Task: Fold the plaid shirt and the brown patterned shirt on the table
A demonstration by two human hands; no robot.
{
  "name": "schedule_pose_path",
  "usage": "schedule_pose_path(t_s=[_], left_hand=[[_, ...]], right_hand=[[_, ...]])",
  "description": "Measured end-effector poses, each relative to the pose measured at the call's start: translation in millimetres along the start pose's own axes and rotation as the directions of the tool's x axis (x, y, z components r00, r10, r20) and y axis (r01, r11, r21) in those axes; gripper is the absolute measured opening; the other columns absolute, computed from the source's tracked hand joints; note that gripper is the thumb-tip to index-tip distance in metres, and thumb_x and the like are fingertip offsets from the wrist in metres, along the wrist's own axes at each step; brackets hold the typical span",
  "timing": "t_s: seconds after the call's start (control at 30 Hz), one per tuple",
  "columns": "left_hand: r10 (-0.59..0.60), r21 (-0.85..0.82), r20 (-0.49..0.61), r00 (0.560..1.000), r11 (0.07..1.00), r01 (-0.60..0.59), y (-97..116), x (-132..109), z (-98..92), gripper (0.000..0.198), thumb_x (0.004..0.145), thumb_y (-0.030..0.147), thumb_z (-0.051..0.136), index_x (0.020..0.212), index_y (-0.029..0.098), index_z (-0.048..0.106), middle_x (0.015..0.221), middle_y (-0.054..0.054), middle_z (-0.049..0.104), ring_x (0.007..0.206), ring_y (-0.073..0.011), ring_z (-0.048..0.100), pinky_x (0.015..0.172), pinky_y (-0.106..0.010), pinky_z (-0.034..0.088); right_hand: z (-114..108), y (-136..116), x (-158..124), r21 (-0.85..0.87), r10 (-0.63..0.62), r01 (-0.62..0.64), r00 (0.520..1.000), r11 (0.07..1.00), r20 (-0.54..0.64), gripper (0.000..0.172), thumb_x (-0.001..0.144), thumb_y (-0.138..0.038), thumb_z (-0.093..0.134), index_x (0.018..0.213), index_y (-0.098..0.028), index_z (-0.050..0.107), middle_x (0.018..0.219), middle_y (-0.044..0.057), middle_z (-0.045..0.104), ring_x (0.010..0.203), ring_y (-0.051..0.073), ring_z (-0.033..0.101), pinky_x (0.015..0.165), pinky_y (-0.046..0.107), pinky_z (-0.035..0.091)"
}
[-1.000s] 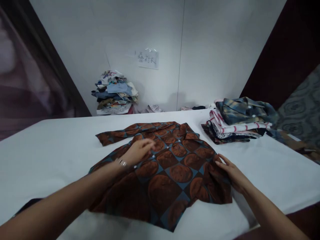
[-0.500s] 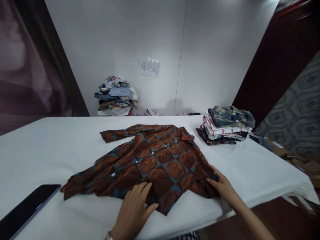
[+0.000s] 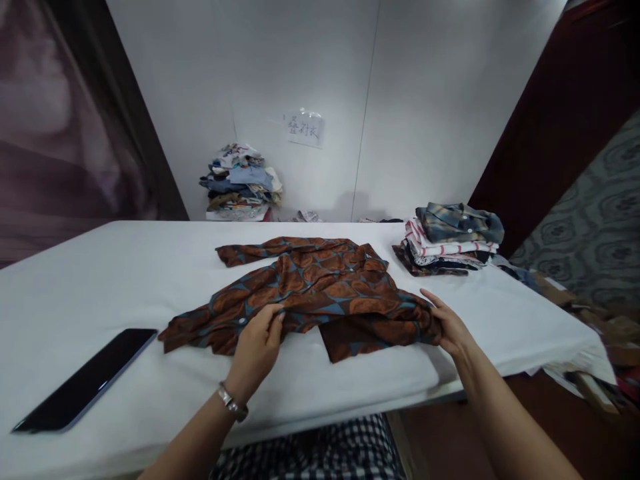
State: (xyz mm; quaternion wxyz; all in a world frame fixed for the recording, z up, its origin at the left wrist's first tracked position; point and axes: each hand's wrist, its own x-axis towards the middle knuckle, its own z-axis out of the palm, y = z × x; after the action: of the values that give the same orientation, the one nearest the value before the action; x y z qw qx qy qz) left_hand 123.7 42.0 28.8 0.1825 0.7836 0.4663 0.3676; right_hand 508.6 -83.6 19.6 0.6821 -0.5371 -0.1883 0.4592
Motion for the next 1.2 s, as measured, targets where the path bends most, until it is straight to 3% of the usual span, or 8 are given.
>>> schedule_pose_path(t_s=[0.27,0.4,0.5,0.67,0.87,0.97,1.07,1.2], left_hand=[[0.180,0.236,0.024,0.983,0.955,-0.181,-6,-31,5.3,0.028,0.093,0.033,0.042,0.105,0.020,0.063,0.106,-0.009,0.066,0.100,-0.0237,0.059,0.087,-0.038,0.044],[0.215,0.238,0.251,0.944,0.931,-0.276,2,-64,17.3,0.026,0.094,0.034,0.043,0.099,0.024,0.066,0.093,-0.005,0.067,0.086,-0.0206,0.059,0.079,-0.036,0.044],[0.128,0.329,0.294,0.947,0.917,-0.226,3,-72,31.9,0.030,0.090,0.038,0.050,0.111,0.021,0.063,0.104,-0.007,0.065,0.094,-0.0243,0.058,0.081,-0.039,0.045],[0.025,0.468,0.240,0.970,0.873,-0.138,3,-44,46.8,0.043,0.085,0.037,0.057,0.122,0.014,0.056,0.113,-0.012,0.059,0.104,-0.0294,0.054,0.084,-0.043,0.044],[-0.045,0.549,0.281,0.959,0.827,-0.122,1,6,46.6,0.018,0.085,0.021,0.047,0.091,0.015,0.064,0.101,-0.012,0.061,0.103,-0.0303,0.055,0.081,-0.043,0.045],[-0.047,0.484,0.233,0.971,0.872,-0.073,-9,21,42.1,0.021,0.087,0.020,0.042,0.087,0.016,0.063,0.097,-0.011,0.064,0.099,-0.0287,0.057,0.080,-0.041,0.045],[-0.040,0.277,0.138,0.990,0.961,0.000,-22,24,36.5,0.021,0.088,0.023,0.042,0.090,0.018,0.062,0.093,-0.007,0.067,0.092,-0.0235,0.061,0.080,-0.036,0.047],[-0.001,0.043,0.016,1.000,0.999,0.000,-29,19,31.3,0.024,0.089,0.027,0.041,0.097,0.019,0.062,0.095,-0.005,0.069,0.088,-0.0192,0.063,0.080,-0.031,0.048]], right_hand=[[-14,7,4,-0.078,-0.042,0.031,0.989,0.997,-0.140,0.075,0.070,-0.017,0.072,0.139,-0.026,0.044,0.091,0.003,0.075,0.079,0.020,0.073,0.072,0.031,0.059],[-20,33,-14,-0.202,-0.060,0.024,0.983,0.979,-0.174,0.087,0.070,-0.029,0.077,0.146,-0.031,0.034,0.098,0.003,0.074,0.091,0.023,0.071,0.081,0.034,0.059],[-19,47,-30,-0.349,-0.157,0.090,0.973,0.933,-0.171,0.097,0.066,-0.036,0.081,0.148,-0.032,0.029,0.104,0.001,0.072,0.100,0.025,0.069,0.089,0.036,0.056],[-7,48,-40,-0.335,-0.142,0.105,0.986,0.936,-0.087,0.101,0.062,-0.032,0.083,0.148,-0.029,0.030,0.104,0.001,0.073,0.099,0.023,0.069,0.088,0.033,0.055],[1,7,10,-0.268,-0.221,0.170,0.960,0.948,-0.172,0.087,0.059,-0.031,0.079,0.139,-0.021,0.045,0.085,0.002,0.072,0.076,0.020,0.069,0.071,0.031,0.057],[3,-4,26,-0.700,-0.427,0.192,0.887,0.688,-0.176,0.067,0.066,-0.036,0.072,0.129,-0.018,0.056,0.096,0.009,0.071,0.087,0.025,0.067,0.080,0.039,0.054],[19,12,7,-0.895,-0.616,0.357,0.778,0.268,0.126,0.049,0.080,-0.041,0.060,0.124,-0.019,0.061,0.114,0.013,0.067,0.103,0.028,0.063,0.092,0.044,0.049],[53,61,-34,-0.695,-0.299,0.707,0.696,0.130,0.653,0.048,0.085,-0.038,0.058,0.131,-0.026,0.056,0.127,0.009,0.062,0.115,0.027,0.058,0.098,0.042,0.048]])
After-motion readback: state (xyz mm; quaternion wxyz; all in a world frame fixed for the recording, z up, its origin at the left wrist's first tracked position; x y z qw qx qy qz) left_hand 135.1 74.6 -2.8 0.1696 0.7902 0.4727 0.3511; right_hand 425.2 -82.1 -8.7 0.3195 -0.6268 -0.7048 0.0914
